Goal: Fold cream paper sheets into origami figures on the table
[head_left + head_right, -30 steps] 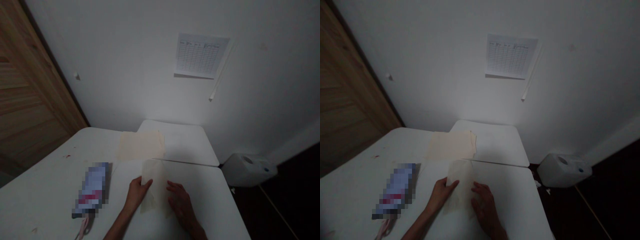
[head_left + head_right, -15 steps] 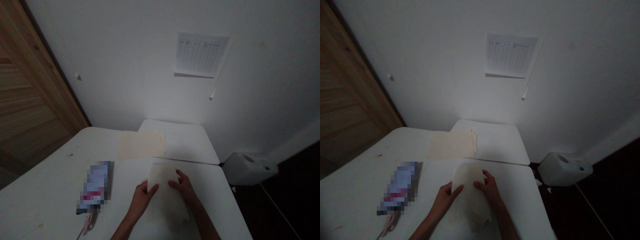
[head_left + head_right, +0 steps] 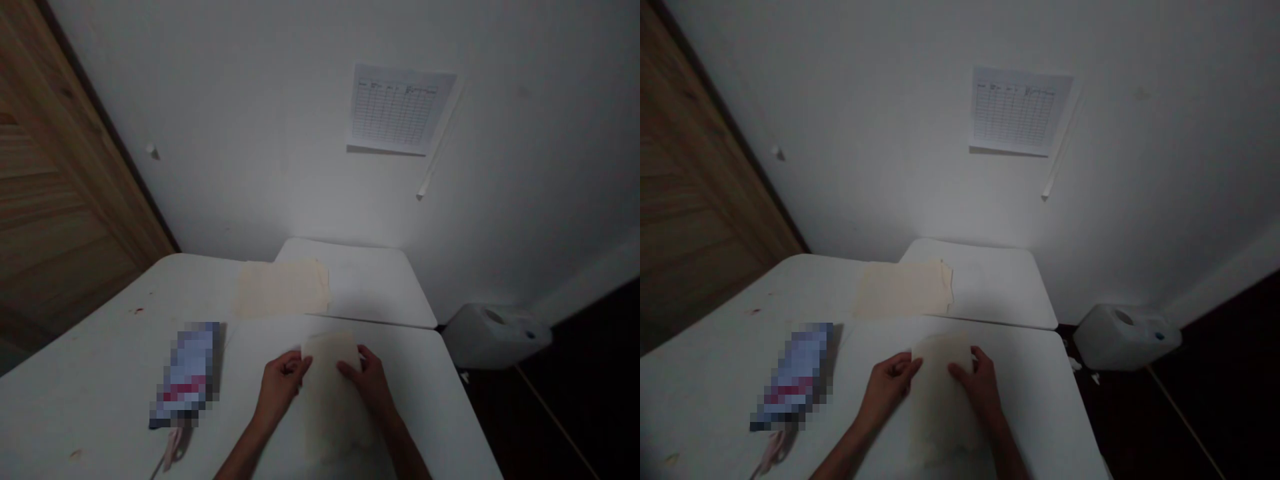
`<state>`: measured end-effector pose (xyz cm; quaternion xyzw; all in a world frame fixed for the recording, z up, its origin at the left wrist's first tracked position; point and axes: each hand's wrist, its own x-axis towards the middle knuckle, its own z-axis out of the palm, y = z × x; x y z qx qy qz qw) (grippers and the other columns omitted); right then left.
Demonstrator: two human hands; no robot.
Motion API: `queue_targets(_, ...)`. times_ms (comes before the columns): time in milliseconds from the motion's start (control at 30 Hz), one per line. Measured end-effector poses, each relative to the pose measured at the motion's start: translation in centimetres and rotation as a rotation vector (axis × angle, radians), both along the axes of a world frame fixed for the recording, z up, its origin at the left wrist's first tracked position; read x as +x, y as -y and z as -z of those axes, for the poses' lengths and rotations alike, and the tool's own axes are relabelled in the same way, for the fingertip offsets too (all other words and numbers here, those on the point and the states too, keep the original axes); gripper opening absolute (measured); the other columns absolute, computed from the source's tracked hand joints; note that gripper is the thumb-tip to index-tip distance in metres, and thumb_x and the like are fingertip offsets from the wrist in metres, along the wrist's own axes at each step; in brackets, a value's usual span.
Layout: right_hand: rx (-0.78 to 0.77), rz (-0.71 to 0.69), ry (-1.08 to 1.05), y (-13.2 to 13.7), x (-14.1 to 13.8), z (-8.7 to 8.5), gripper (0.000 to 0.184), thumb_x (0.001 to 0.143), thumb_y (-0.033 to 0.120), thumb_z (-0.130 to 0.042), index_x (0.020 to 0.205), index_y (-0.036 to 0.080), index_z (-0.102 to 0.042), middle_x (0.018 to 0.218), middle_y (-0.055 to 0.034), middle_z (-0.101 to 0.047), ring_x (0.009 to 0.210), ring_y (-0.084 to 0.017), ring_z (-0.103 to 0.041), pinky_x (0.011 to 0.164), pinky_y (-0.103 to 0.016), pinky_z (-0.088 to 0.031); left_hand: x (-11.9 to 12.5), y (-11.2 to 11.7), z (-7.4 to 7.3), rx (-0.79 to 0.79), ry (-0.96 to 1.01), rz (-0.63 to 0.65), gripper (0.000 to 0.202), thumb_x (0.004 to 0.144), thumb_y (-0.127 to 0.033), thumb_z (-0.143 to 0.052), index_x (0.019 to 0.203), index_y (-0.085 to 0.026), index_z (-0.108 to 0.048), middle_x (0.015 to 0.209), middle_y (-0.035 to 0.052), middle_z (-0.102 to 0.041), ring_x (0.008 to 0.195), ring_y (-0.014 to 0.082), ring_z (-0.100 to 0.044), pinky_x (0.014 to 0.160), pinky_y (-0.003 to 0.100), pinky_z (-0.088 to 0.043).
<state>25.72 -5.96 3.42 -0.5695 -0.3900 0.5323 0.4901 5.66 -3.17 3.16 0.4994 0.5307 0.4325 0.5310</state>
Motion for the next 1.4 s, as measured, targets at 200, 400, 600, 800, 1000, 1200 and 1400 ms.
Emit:
queue_targets(200,0.005,-0.082,-0.115,0.2,0.3,0.2,0.057,0.068,0.049,-0.078,0.111,0.017,-0.060,0.102,-0.0137,-0.071,0.087,-0.029,-0.070,0.074,-0.038,-0.056,-0.2,0.8,0.1,0.000,-0.050,0.042,0.043,0.073,-0.057,-0.067,0.077,-0.014,-0.069,0.048,-0.0027,-0.051,0.040,0.0087,-0.040,0.038,0.019,-0.030)
queue_targets(400,0.046,-0.098,-0.116,0.2,0.3,0.2,0.057,0.064,0.044,-0.082,0.108,0.014,-0.061,0.097,-0.0130,-0.072,0.081,-0.028,-0.070,0.070,-0.038,-0.056,0.0,0.9,-0.1,0.018,0.003,0.008,0.044,0.069,-0.056,-0.071,0.082,-0.014,-0.069,0.054,-0.0017,-0.055,0.042,0.0080,-0.041,0.039,0.018,-0.030)
queue_targets(600,0.044,-0.034,-0.007,0.7,-0.1,-0.6,0.061,0.060,0.049,-0.082,0.106,0.014,-0.063,0.096,-0.0134,-0.072,0.083,-0.030,-0.069,0.071,-0.038,-0.056,0.5,0.6,-1.0,0.029,0.082,-0.119,0.045,0.063,-0.051,-0.077,0.087,-0.014,-0.068,0.060,-0.0013,-0.059,0.044,0.0084,-0.044,0.039,0.019,-0.032)
queue_targets(800,0.009,0.035,0.039,1.1,-0.3,-1.2,0.066,0.055,0.050,-0.083,0.108,0.014,-0.064,0.098,-0.0148,-0.072,0.090,-0.033,-0.068,0.074,-0.041,-0.057,0.5,0.8,-1.6,0.031,0.049,-0.126,0.045,0.063,-0.053,-0.077,0.084,-0.013,-0.070,0.059,0.0004,-0.062,0.044,0.0094,-0.047,0.040,0.020,-0.034)
queue_targets(1000,0.027,-0.002,0.006,1.1,-0.4,-1.1,0.063,0.060,0.049,-0.081,0.107,0.013,-0.062,0.097,-0.0135,-0.072,0.084,-0.030,-0.070,0.072,-0.038,-0.056,0.4,0.9,-1.7,0.043,0.025,-0.109,0.044,0.066,-0.053,-0.075,0.085,-0.013,-0.071,0.059,0.0013,-0.063,0.044,0.0099,-0.048,0.039,0.019,-0.035)
queue_targets(1200,0.028,-0.007,0.000,1.2,-0.3,-0.7,0.064,0.061,0.046,-0.082,0.110,0.012,-0.059,0.099,-0.0153,-0.072,0.085,-0.031,-0.069,0.073,-0.039,-0.056,0.5,1.0,-1.9,0.026,0.033,-0.118,0.047,0.065,-0.055,-0.075,0.084,-0.013,-0.071,0.057,0.0009,-0.061,0.043,0.0095,-0.047,0.039,0.019,-0.033)
queue_targets(1400,0.040,-0.015,0.010,1.1,-0.3,-0.5,0.061,0.063,0.046,-0.081,0.108,0.012,-0.060,0.098,-0.0145,-0.072,0.086,-0.031,-0.069,0.072,-0.039,-0.056,0.4,1.0,-1.6,0.021,0.047,-0.105,0.048,0.065,-0.056,-0.075,0.084,-0.013,-0.071,0.058,0.0016,-0.062,0.043,0.0097,-0.046,0.039,0.019,-0.032)
